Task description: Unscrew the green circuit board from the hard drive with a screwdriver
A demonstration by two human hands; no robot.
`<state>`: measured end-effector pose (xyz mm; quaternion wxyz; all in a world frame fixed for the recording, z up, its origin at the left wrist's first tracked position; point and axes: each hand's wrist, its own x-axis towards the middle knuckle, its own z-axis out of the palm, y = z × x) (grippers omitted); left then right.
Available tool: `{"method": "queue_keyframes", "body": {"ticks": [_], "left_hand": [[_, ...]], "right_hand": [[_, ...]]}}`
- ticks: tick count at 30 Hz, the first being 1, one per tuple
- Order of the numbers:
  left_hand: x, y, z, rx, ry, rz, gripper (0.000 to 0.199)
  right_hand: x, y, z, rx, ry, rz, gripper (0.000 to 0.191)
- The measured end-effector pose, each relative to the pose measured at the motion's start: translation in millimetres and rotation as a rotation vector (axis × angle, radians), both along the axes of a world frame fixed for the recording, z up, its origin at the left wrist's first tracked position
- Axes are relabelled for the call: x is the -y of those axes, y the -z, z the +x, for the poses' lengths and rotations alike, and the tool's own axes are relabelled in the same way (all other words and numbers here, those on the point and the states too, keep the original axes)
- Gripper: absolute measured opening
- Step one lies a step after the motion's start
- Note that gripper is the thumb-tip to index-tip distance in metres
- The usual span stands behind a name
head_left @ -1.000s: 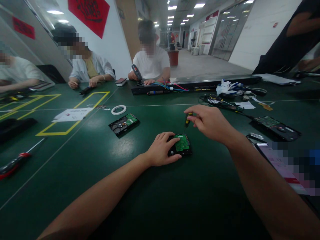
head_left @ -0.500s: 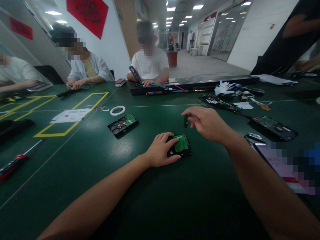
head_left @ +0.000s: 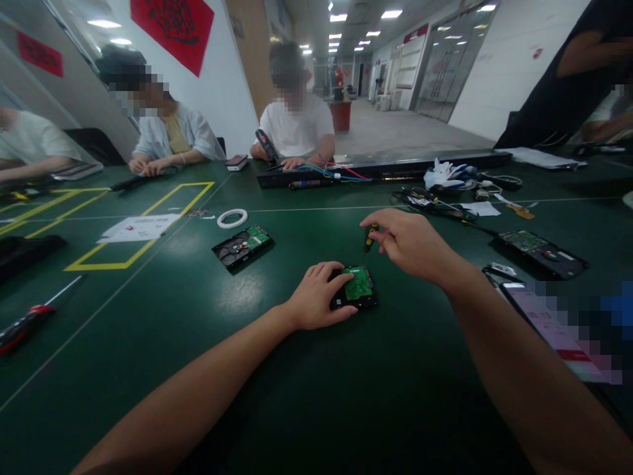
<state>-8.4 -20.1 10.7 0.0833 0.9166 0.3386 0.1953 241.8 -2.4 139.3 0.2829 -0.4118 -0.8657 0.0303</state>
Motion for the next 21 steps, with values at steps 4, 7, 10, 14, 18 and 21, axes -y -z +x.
{"method": "queue_keyframes", "body": {"ticks": [4, 7, 10, 14, 18, 21], "left_hand": [[0.1, 0.2, 0.2, 0.017, 0.005, -0.011, 0.075], [0.4, 0.4, 0.4, 0.028, 0.005, -0.018, 0.074], [0.6, 0.1, 0.4, 0.029, 0.007, -0.016, 0.074], [0.5, -0.6, 0.2, 0.015, 0.0, -0.007, 0.074], [-0.2, -0.3, 0.2, -0.002, 0.003, -0.005, 0.076], [-0.6, 0.7, 0.3, 0.005, 0.0, -0.004, 0.075]], "right_hand": [[-1.0, -0.4, -0.1, 0.016, 0.004, 0.026, 0.021], [-0.2, 0.1, -0.1, -0.003, -0.006, 0.004, 0.026], [0.4, 0.7, -0.4, -0.008, -0.011, -0.011, 0.029], [-1.5, 0.7, -0.2, 0.02, 0.005, 0.026, 0.018], [-4.0, 1.5, 1.0, 0.039, 0.039, 0.029, 0.014], [-4.9, 2.3, 1.8, 0.049, 0.032, 0.038, 0.015]]}}
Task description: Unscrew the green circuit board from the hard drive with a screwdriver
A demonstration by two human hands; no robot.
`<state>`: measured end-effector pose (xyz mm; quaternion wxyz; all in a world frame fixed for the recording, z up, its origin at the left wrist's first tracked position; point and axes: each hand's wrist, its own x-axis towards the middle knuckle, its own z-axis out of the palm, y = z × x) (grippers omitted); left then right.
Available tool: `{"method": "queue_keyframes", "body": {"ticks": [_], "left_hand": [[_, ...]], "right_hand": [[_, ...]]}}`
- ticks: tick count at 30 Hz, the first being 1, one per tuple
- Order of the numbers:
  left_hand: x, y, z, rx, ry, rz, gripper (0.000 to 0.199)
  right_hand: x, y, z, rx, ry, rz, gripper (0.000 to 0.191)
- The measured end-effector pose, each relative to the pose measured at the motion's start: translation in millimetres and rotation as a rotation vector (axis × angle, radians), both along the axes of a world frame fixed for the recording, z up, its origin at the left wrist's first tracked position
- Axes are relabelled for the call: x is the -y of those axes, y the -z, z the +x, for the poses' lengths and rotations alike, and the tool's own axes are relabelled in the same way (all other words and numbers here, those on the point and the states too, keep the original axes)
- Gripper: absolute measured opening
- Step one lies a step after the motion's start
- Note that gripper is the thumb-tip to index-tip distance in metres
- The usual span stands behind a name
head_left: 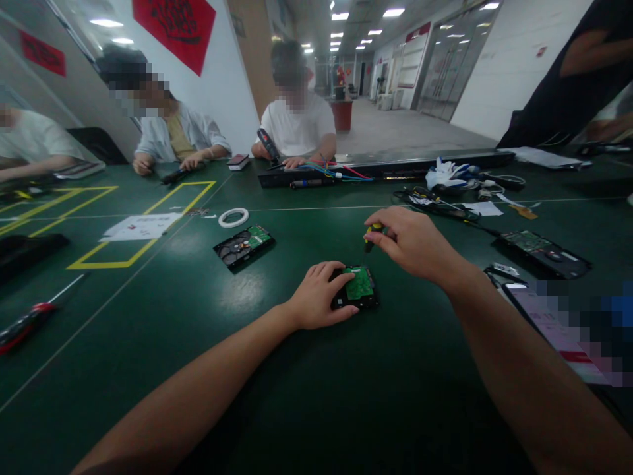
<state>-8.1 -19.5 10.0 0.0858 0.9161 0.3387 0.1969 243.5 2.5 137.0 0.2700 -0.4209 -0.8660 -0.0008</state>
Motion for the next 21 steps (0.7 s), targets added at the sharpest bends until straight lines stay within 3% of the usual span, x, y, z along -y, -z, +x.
{"method": "queue_keyframes", "body": {"ticks": [8, 15, 21], "left_hand": [[0.8, -1.0, -0.2, -0.009, -0.001, 0.001, 0.076], [0.7, 0.4, 0.3, -0.001, 0.003, 0.013, 0.075], [1.2, -1.2, 0.0, -0.001, 0.005, 0.009, 0.075]], "right_hand": [[2.9, 0.5, -1.7, -0.002, -0.033, -0.031, 0.032], [0.2, 1.1, -0.3, 0.054, 0.045, 0.009, 0.023], [1.0, 2.4, -1.2, 0.018, -0.027, -0.015, 0.029]]}}
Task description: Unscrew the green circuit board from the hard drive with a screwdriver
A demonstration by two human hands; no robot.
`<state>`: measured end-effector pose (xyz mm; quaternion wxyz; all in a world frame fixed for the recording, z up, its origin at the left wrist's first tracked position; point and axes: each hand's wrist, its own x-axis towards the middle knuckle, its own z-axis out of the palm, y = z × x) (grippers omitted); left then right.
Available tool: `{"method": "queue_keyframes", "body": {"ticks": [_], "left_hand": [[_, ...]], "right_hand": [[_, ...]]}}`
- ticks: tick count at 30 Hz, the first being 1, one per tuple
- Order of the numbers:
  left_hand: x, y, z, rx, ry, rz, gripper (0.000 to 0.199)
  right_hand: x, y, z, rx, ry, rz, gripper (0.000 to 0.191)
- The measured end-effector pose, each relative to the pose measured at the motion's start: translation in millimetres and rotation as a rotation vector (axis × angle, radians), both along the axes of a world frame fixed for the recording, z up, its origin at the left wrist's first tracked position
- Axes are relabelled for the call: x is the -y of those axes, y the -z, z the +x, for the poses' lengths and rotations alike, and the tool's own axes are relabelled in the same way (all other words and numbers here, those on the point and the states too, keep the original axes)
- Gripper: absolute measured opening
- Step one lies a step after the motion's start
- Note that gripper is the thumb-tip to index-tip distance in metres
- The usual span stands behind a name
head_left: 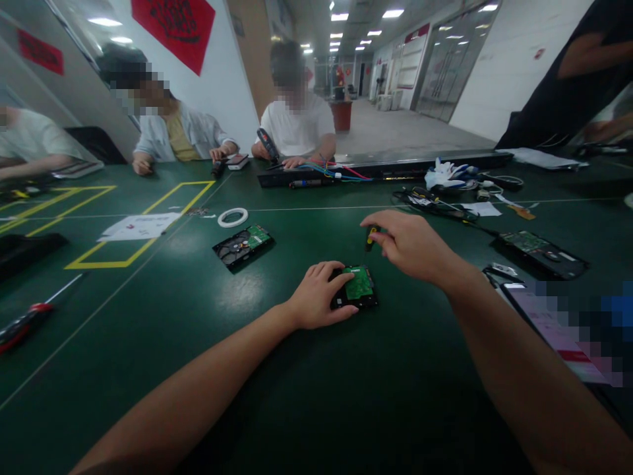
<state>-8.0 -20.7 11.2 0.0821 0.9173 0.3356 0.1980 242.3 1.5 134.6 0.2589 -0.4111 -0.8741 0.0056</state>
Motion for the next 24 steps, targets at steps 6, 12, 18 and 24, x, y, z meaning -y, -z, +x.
{"method": "queue_keyframes", "body": {"ticks": [6, 12, 18, 24], "left_hand": [[-1.2, 2.1, -0.4, 0.002, 0.001, 0.005, 0.076], [-0.4, 1.4, -0.1, -0.006, -0.004, 0.007, 0.075], [0.1, -0.1, 0.3, -0.006, -0.001, 0.005, 0.075], [-0.5, 1.3, 0.4, 0.01, -0.002, -0.001, 0.074]], "right_hand": [[-0.6, 0.9, 0.7, 0.066, 0.155, 0.027, 0.026], [0.1, 2.6, -0.4, 0.029, 0.039, 0.019, 0.03], [-0.1, 2.2, -0.6, 0.025, 0.054, 0.017, 0.03], [-1.2, 2.9, 1.1, 0.024, 0.034, 0.023, 0.033]]}}
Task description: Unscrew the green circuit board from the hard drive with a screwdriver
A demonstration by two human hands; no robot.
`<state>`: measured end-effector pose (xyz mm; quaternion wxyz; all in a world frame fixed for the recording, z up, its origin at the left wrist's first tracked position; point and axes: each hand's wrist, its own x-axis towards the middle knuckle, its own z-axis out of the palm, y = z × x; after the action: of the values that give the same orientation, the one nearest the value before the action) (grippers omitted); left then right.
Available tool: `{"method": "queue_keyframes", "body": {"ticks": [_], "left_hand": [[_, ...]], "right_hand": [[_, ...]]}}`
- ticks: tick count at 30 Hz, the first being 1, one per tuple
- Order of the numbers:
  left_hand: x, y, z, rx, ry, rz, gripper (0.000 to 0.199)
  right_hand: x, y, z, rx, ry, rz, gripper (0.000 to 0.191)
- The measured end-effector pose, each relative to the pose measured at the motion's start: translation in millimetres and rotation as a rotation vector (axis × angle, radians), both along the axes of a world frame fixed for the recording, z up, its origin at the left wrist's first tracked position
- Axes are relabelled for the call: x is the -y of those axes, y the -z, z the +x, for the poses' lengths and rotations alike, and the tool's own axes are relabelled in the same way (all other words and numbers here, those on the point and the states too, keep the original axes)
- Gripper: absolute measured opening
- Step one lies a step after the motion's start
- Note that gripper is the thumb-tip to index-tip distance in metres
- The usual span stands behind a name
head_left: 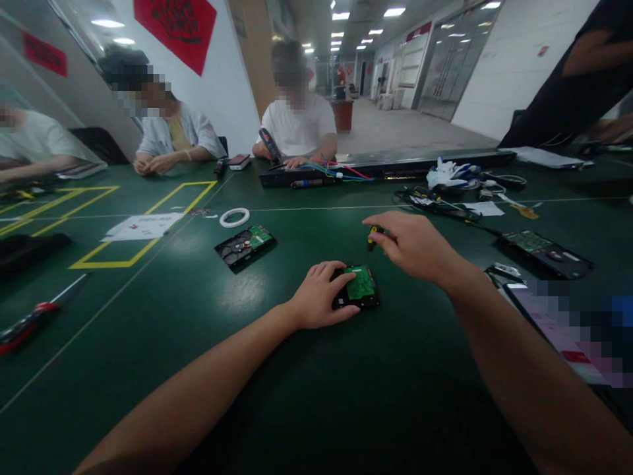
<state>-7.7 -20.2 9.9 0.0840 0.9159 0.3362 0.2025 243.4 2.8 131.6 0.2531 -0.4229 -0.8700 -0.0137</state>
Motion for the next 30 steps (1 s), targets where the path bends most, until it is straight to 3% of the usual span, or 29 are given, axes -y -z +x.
{"method": "queue_keyframes", "body": {"ticks": [11, 16, 30], "left_hand": [[-0.2, -0.6, -0.6, -0.005, 0.002, -0.007, 0.076], [-0.2, -0.5, -0.5, -0.004, -0.003, -0.011, 0.076], [-0.5, 0.8, -1.1, -0.003, -0.004, -0.011, 0.076]], "right_hand": [[2.6, -2.3, -2.1, -0.039, 0.006, 0.066, 0.036], [4.5, -6.9, -1.6, -0.08, -0.036, 0.019, 0.031], [5.2, -9.9, 0.4, -0.052, 0.044, 0.022, 0.011]]}}
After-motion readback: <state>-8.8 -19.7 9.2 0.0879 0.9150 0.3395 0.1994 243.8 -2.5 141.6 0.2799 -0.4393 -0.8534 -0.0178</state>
